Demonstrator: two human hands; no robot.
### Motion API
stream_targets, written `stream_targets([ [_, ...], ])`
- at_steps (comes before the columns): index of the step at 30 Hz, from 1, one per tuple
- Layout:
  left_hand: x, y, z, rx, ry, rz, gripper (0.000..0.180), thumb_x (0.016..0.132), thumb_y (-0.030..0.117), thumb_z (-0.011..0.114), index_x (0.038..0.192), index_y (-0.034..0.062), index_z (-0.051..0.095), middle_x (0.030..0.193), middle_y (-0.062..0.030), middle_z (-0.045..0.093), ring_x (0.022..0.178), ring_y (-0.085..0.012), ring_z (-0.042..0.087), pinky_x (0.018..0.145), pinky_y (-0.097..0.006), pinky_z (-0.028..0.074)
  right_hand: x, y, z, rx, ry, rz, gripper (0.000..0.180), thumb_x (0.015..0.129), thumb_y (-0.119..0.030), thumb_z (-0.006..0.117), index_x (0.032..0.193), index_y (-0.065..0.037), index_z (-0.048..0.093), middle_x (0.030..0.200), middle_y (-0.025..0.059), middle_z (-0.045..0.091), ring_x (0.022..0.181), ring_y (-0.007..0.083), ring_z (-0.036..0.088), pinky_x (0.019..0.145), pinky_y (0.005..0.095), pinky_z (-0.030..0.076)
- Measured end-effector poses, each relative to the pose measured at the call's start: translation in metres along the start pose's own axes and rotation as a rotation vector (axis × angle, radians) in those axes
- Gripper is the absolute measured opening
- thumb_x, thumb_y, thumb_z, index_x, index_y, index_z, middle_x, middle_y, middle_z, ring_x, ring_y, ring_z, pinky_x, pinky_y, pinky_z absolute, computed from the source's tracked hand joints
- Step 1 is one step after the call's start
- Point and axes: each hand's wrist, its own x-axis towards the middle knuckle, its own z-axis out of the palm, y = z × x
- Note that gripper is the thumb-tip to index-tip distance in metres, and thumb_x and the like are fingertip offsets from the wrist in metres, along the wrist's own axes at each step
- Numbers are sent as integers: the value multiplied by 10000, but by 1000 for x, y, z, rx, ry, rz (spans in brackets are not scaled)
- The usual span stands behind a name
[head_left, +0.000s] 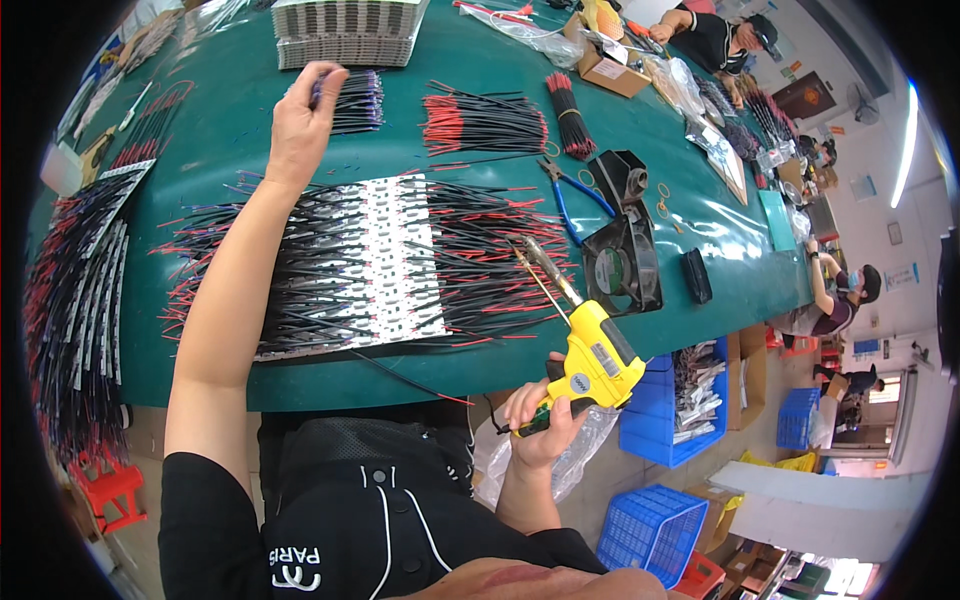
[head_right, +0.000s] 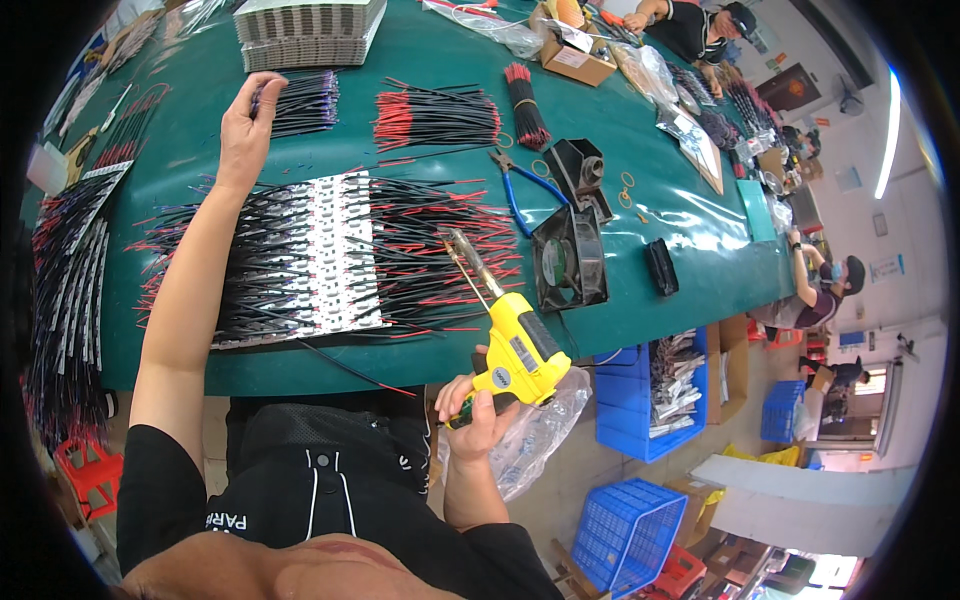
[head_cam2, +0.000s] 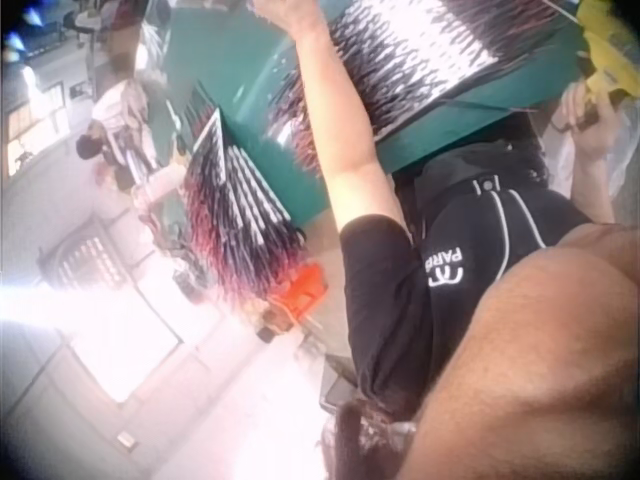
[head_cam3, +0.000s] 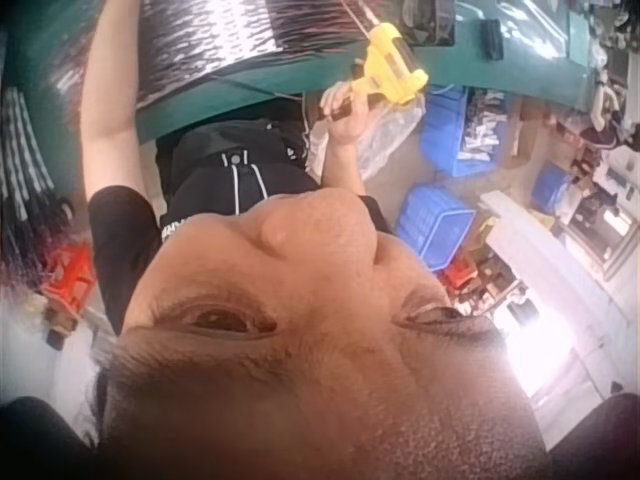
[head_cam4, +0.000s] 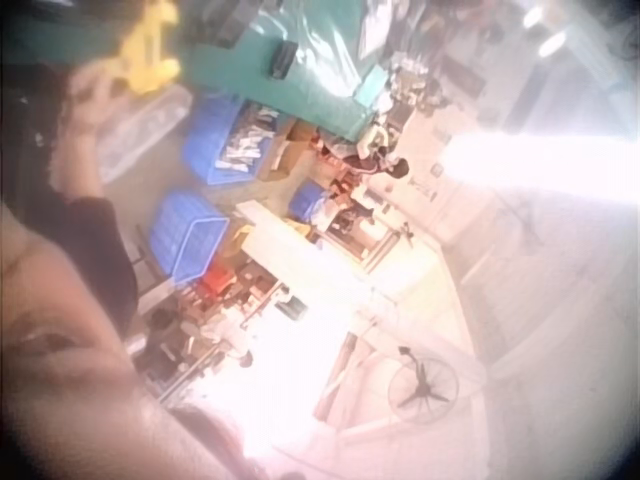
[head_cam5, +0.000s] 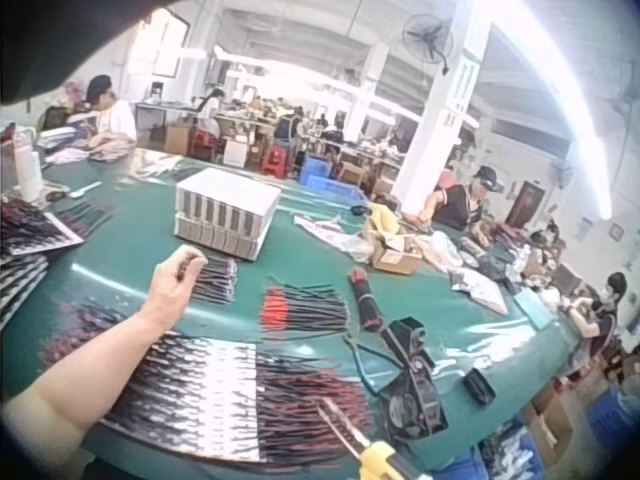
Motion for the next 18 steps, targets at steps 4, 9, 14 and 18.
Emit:
stream_targets([
  [4, -11, 53, -6, 183, -189, 214, 168, 900, 211, 558, 937, 55, 504, 685, -92, 543, 537, -259, 523, 513, -310, 410, -2, -3, -3, -4, -21, 4, 494, 903, -279, 446, 1209, 92, 336, 504, 52, 414, 357, 133, 400, 379, 260, 384],
  [9, -55, 8, 9, 416, -420, 401, 196, 834, 187, 603, 808, 56, 459, 681, -134, 564, 631, -318, 576, 538, -403, 435, 0, -3, 7, 19, -48, 29, 495, 901, -268, 446, 1216, 95, 329, 503, 58, 410, 358, 142, 401, 381, 267, 387],
  [14, -62, 1, 20, 486, -507, 363, 212, 824, 202, 600, 806, 56, 449, 711, -121, 580, 663, -309, 586, 551, -409, 438, -2, -4, 7, 142, -51, 46, 484, 881, -178, 480, 1233, 110, 314, 544, 65, 438, 413, 136, 425, 421, 265, 404],
  [18, -52, 5, 17, 439, -411, 281, 214, 828, 161, 605, 898, 58, 431, 748, -127, 585, 688, -332, 583, 576, -404, 444, -6, -5, 5, 144, -49, 32, 471, 884, -169, 470, 1232, 109, 318, 547, 66, 442, 413, 137, 426, 423, 264, 405],
])
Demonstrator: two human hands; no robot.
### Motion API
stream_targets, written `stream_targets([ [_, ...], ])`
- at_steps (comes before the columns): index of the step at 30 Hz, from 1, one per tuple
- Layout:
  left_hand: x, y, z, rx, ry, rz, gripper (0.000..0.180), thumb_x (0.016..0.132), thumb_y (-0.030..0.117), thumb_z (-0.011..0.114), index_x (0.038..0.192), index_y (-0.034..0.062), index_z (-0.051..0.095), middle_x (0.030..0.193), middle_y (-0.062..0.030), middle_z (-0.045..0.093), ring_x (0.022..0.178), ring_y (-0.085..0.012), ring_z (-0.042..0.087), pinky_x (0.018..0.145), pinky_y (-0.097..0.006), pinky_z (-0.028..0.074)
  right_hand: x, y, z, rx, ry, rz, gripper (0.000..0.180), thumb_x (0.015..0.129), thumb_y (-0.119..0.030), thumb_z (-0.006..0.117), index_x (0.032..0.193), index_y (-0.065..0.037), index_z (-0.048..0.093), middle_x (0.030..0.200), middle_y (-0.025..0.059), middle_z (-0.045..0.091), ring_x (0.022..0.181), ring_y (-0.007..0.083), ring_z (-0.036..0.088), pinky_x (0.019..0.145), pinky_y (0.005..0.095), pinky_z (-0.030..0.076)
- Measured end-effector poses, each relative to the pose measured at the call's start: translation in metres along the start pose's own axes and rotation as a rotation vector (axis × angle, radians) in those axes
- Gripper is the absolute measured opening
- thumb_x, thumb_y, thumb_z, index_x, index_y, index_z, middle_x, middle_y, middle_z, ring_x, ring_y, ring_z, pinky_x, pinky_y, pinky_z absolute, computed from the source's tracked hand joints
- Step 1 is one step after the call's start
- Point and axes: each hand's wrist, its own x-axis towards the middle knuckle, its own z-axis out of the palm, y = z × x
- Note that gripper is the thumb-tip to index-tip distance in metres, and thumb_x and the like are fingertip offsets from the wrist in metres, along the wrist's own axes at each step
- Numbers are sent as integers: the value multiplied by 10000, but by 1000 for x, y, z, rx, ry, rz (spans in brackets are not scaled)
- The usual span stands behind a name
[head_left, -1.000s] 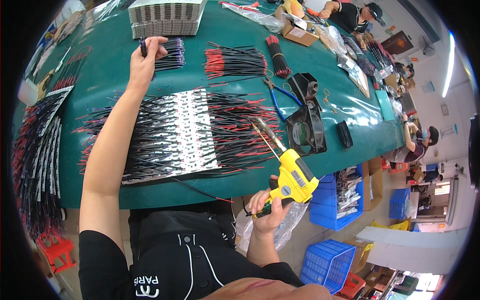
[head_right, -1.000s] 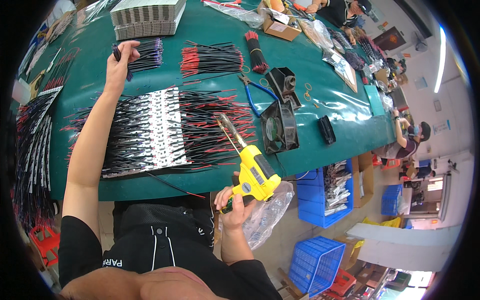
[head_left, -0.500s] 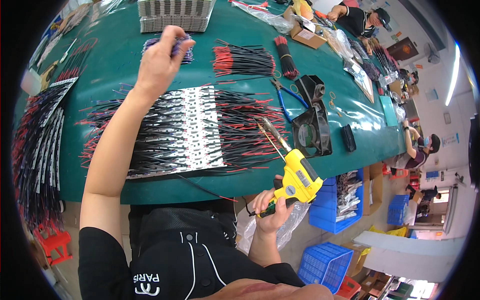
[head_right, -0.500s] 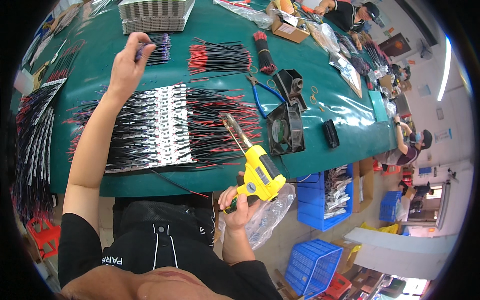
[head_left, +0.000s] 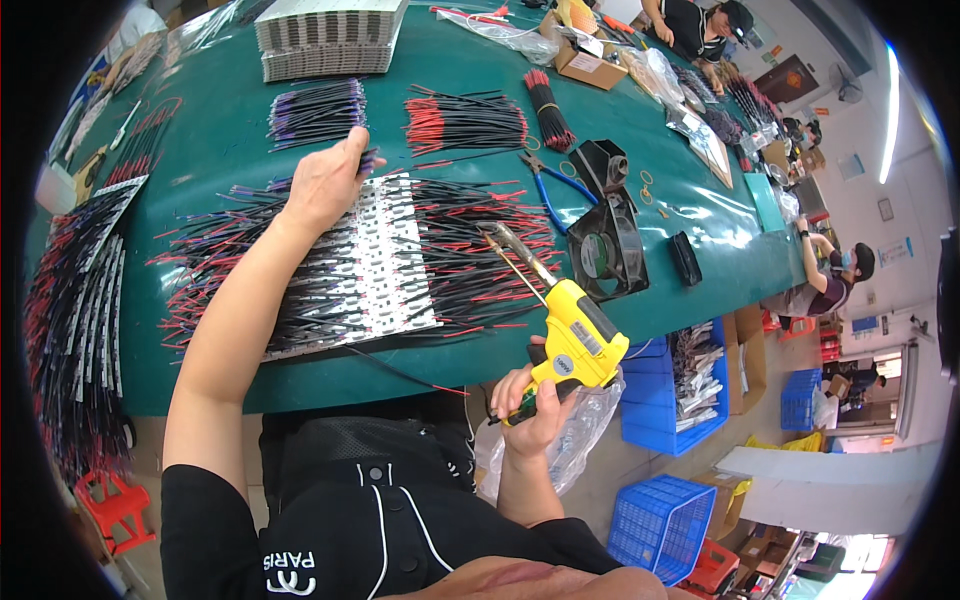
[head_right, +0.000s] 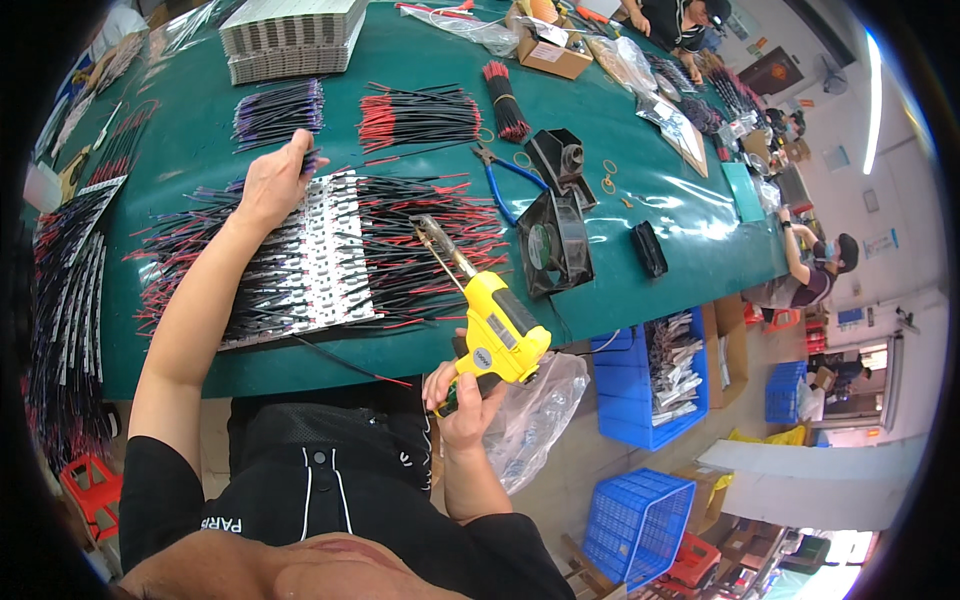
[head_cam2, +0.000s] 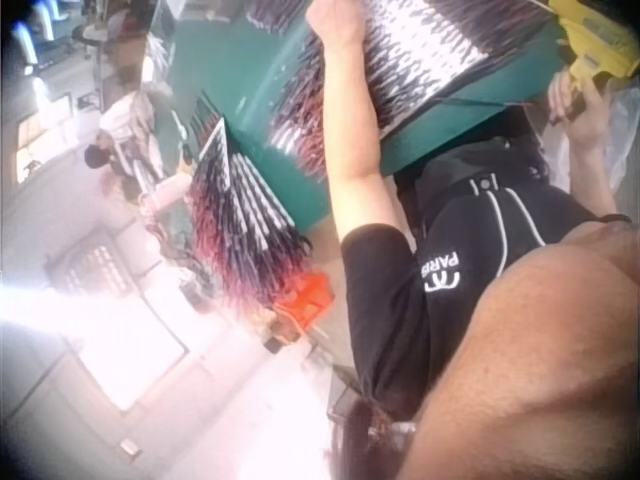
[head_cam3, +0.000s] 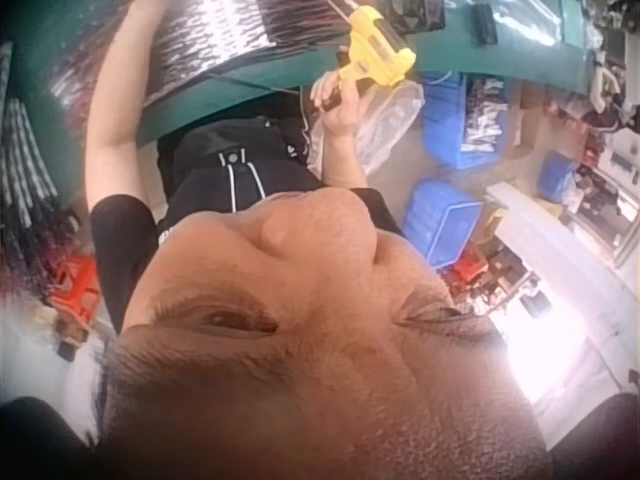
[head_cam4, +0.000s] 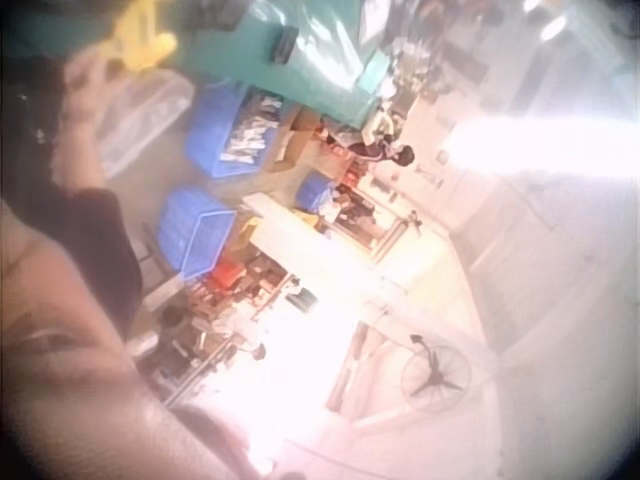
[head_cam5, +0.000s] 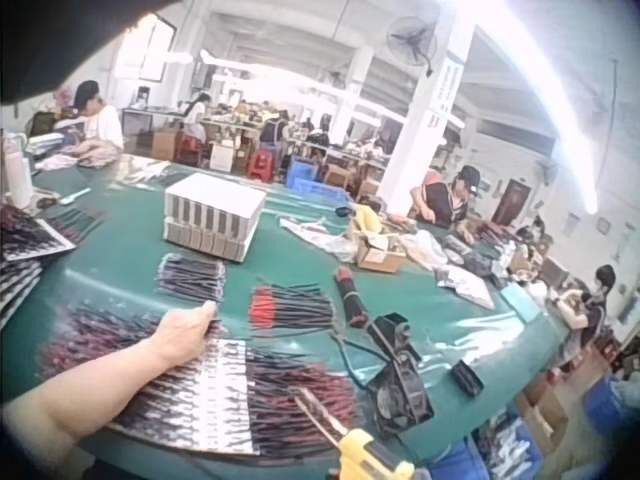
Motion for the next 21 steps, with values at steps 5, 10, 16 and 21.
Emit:
stream_targets([
  [5, 21, 0, -24, -41, 74, 106, 156, 875, 140, 556, 914, 44, 439, 761, -131, 565, 707, -306, 579, 586, -380, 431, -1, -2, -5, -23, 0, 10, 466, 884, -164, 465, 1235, 105, 319, 548, 66, 443, 418, 139, 434, 423, 268, 405],
  [10, 39, 1, -40, -579, 234, -147, 201, 946, 216, 480, 852, 41, 509, 640, -49, 489, 536, -157, 435, 515, -258, 357, 6, -1, 2, -130, -14, -4, 459, 909, -230, 400, 1223, 98, 336, 520, 60, 407, 374, 142, 400, 396, 268, 396],
  [16, 21, -39, -18, -970, 347, -370, 190, 951, 195, 476, 883, 45, 570, 624, 36, 448, 556, -41, 400, 500, -190, 328, 11, 5, 13, -114, -56, 23, 481, 907, -255, 416, 1227, 97, 339, 513, 52, 403, 363, 139, 390, 374, 267, 376],
  [21, 15, -46, -9, -974, 268, -470, 206, 958, 187, 447, 903, 36, 574, 659, 29, 456, 580, -36, 390, 525, -183, 327, 13, 6, 10, -44, -43, 6, 486, 892, -205, 456, 1234, 104, 302, 532, 67, 423, 387, 148, 411, 378, 268, 384],
])
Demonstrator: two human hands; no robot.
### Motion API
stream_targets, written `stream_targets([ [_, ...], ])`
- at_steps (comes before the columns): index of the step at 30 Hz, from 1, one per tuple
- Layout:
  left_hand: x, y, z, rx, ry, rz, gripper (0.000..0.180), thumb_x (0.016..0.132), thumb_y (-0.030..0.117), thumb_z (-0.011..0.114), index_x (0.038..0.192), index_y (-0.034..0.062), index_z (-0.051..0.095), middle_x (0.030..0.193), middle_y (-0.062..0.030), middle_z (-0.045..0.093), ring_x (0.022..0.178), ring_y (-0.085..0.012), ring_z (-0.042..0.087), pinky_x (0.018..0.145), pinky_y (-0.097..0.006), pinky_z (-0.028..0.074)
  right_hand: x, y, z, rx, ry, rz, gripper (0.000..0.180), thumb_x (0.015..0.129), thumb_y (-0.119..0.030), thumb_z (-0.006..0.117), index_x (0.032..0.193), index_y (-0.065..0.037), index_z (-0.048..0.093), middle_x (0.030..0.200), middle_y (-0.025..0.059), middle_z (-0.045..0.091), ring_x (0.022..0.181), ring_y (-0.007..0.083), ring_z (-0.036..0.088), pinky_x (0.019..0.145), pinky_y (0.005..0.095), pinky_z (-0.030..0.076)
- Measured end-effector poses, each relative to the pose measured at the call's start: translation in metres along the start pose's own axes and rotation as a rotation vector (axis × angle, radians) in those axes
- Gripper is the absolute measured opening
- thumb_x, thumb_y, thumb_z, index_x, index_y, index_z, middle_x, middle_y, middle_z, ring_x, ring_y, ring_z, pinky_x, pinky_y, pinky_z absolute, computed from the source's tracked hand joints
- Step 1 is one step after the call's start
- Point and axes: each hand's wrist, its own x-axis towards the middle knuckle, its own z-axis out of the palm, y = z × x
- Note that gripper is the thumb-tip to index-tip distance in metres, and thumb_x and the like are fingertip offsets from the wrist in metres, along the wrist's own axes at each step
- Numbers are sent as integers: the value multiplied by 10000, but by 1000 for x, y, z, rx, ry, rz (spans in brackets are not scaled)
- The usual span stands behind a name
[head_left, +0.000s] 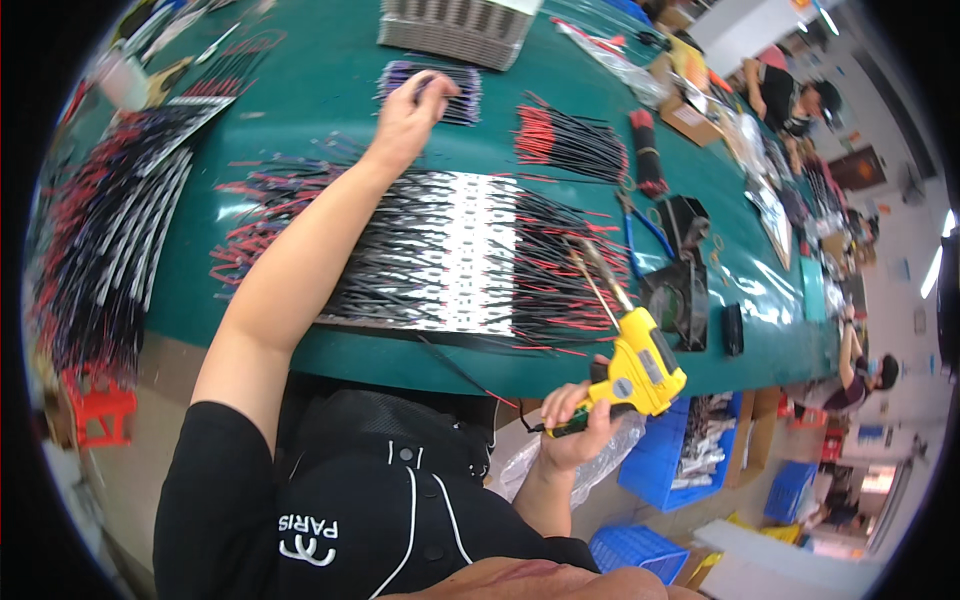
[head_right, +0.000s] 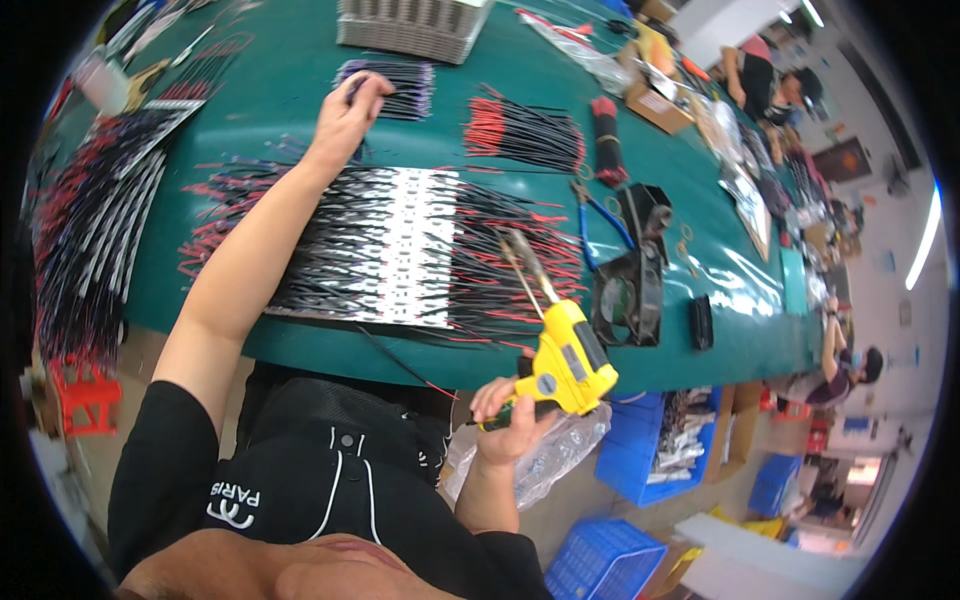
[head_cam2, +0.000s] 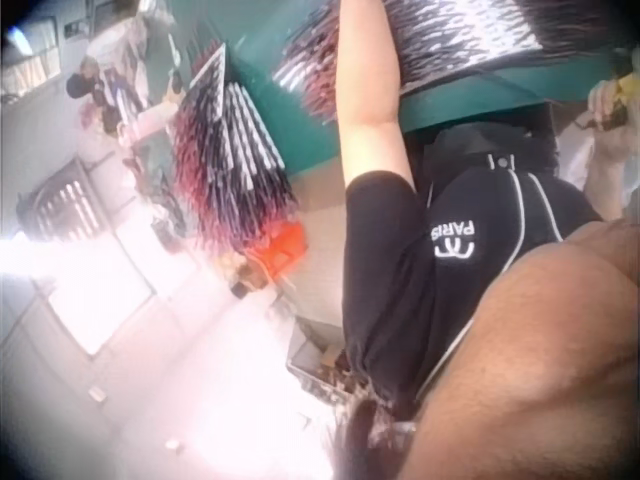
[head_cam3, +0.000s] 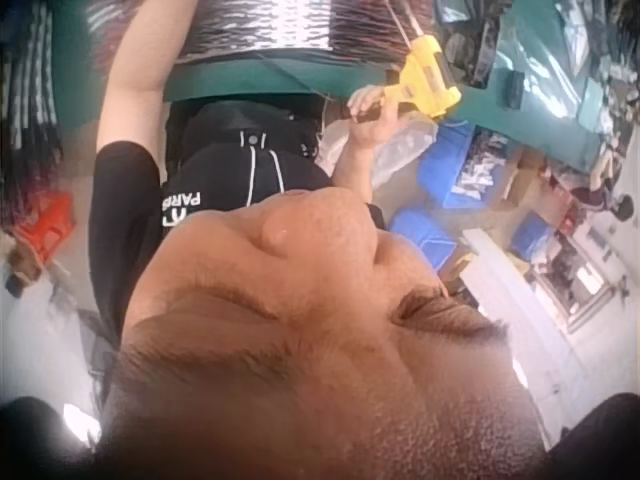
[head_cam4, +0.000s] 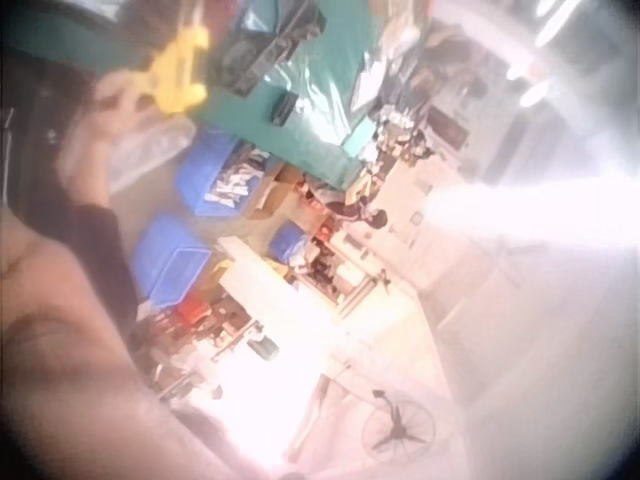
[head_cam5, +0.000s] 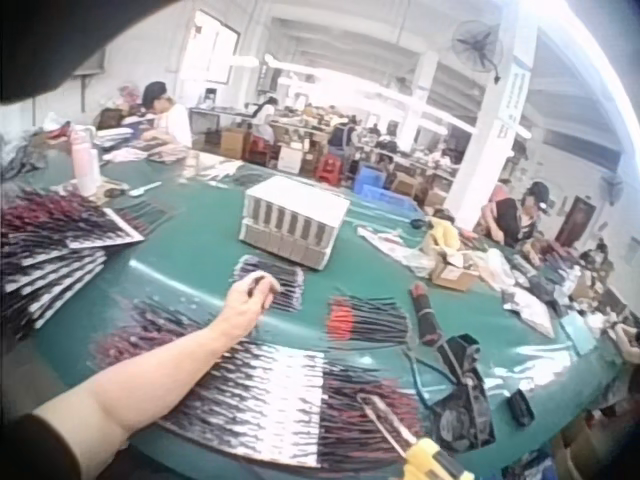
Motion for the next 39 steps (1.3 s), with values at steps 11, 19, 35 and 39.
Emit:
stream_targets([
  [11, -15, 54, -2, 617, -574, 100, 170, 793, 122, 651, 830, -20, 565, 727, -186, 576, 673, -319, 539, 640, -354, 429, 26, 2, 29, -34, -87, 44, 490, 884, -221, 454, 1214, 114, 315, 511, 64, 420, 366, 143, 406, 377, 259, 380],
  [19, -22, 17, -14, 557, -568, 3, 222, 791, 101, 634, 970, -29, 623, 807, -169, 642, 788, -290, 623, 737, -339, 474, 50, 17, 45, -62, -166, 172, 455, 893, -164, 430, 1240, 104, 310, 518, 61, 419, 383, 134, 403, 385, 256, 372],
  [35, -29, 17, -14, 583, -346, -75, 191, 705, 81, 669, 861, -18, 622, 787, -182, 629, 727, -296, 615, 664, -336, 461, 70, 46, 66, -133, -182, 206, 418, 890, -128, 421, 1222, 112, 341, 525, 61, 433, 383, 111, 385, 374, 235, 375],
  [39, -31, 19, -13, 604, -343, -85, 213, 686, 85, 670, 873, -12, 640, 804, -189, 631, 760, -308, 614, 689, -349, 463, 65, 49, 70, -279, -172, 201, 463, 887, -206, 435, 1212, 115, 358, 508, 47, 399, 378, 116, 381, 366, 241, 363],
])
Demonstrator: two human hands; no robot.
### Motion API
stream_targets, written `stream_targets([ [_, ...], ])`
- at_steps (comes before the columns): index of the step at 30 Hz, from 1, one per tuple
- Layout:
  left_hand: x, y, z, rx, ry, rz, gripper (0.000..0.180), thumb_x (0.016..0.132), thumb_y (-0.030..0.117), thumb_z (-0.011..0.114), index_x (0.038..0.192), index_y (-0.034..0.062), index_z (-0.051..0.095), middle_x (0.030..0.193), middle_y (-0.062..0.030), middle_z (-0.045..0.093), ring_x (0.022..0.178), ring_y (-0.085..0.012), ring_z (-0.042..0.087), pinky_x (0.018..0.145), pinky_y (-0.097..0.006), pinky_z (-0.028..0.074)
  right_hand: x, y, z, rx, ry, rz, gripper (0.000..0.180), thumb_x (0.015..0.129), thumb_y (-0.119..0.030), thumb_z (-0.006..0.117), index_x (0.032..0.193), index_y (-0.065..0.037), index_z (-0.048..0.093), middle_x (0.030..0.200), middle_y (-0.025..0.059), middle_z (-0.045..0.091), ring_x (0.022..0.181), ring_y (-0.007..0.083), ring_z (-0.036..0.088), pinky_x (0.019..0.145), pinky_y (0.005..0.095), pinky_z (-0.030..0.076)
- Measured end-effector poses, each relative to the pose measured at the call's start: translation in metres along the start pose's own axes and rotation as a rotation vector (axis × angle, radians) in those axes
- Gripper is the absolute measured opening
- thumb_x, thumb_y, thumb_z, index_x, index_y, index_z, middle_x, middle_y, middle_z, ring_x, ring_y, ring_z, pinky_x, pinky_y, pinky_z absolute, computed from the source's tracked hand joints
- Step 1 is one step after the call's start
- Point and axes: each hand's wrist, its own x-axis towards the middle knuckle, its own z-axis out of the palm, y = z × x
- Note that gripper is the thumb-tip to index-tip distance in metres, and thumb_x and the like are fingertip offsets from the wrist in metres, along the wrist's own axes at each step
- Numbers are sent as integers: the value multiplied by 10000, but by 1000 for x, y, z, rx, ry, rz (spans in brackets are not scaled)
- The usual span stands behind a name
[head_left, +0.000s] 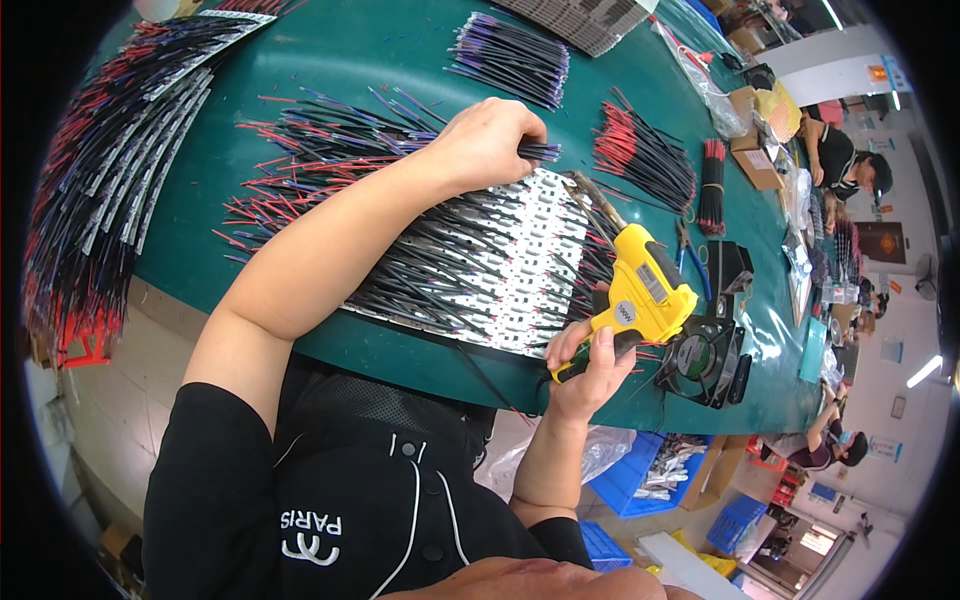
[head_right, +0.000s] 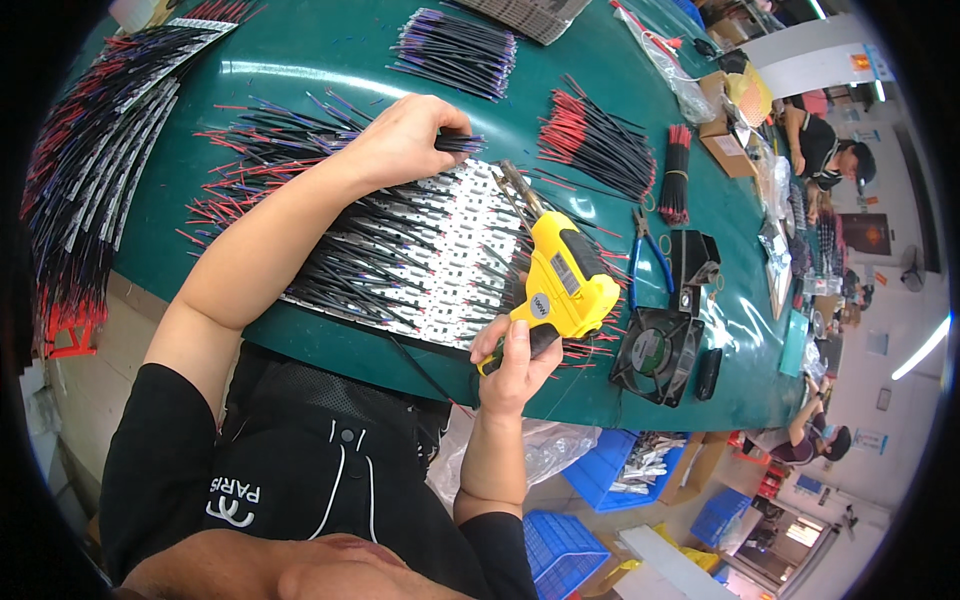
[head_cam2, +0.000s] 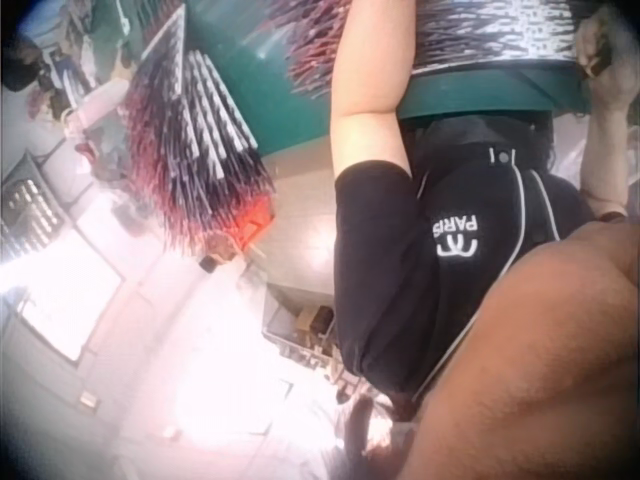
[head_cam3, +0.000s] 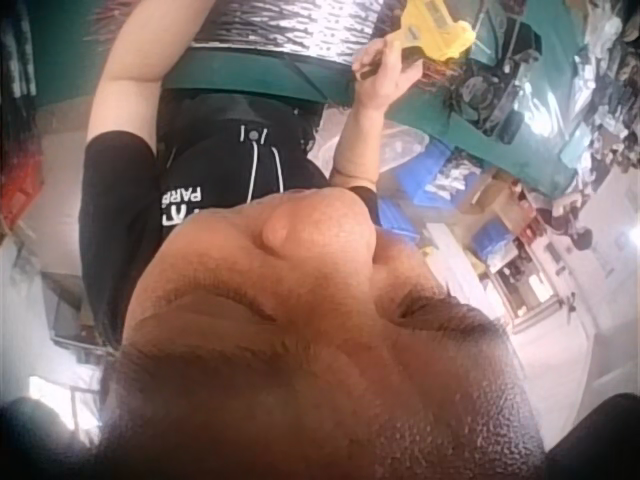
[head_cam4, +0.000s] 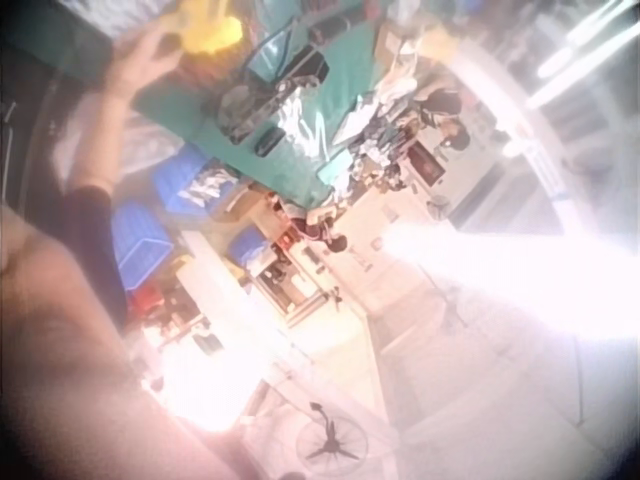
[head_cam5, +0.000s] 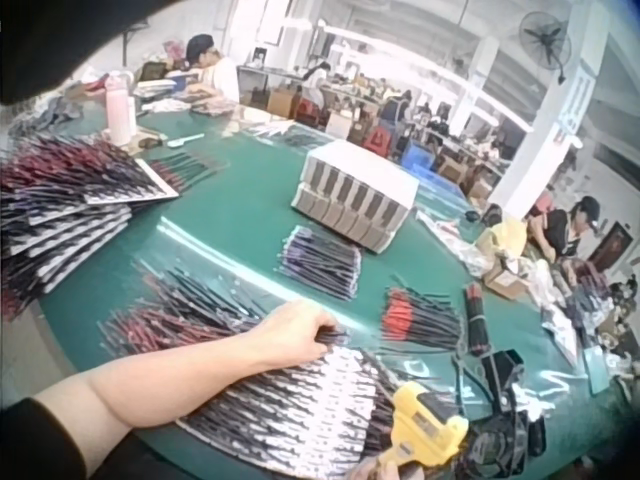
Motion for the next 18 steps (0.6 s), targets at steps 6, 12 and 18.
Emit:
stream_targets([
  [6, -3, 7, 1, 91, -20, -46, 244, 652, 139, 678, 850, 0, 648, 764, -184, 621, 761, -324, 605, 698, -375, 463, -3, 4, -3, 10, -21, -16, 411, 892, -170, 435, 1193, 102, 373, 516, 58, 424, 385, 114, 390, 374, 237, 366],
  [12, -3, 5, 5, 123, 3, -6, 238, 626, 135, 668, 818, -3, 644, 741, -190, 611, 746, -335, 597, 685, -387, 461, -6, 7, -4, -77, -29, -30, 319, 883, -194, 456, 1051, 73, 410, 521, 67, 425, 387, 124, 393, 377, 238, 374],
  [18, -3, 3, 8, 132, 29, 12, 210, 612, 126, 666, 772, -5, 633, 716, -187, 604, 733, -337, 593, 669, -394, 455, -5, 8, -5, -129, -61, -27, 274, 891, -185, 459, 1009, 59, 415, 542, 75, 434, 402, 122, 400, 382, 244, 379],
])
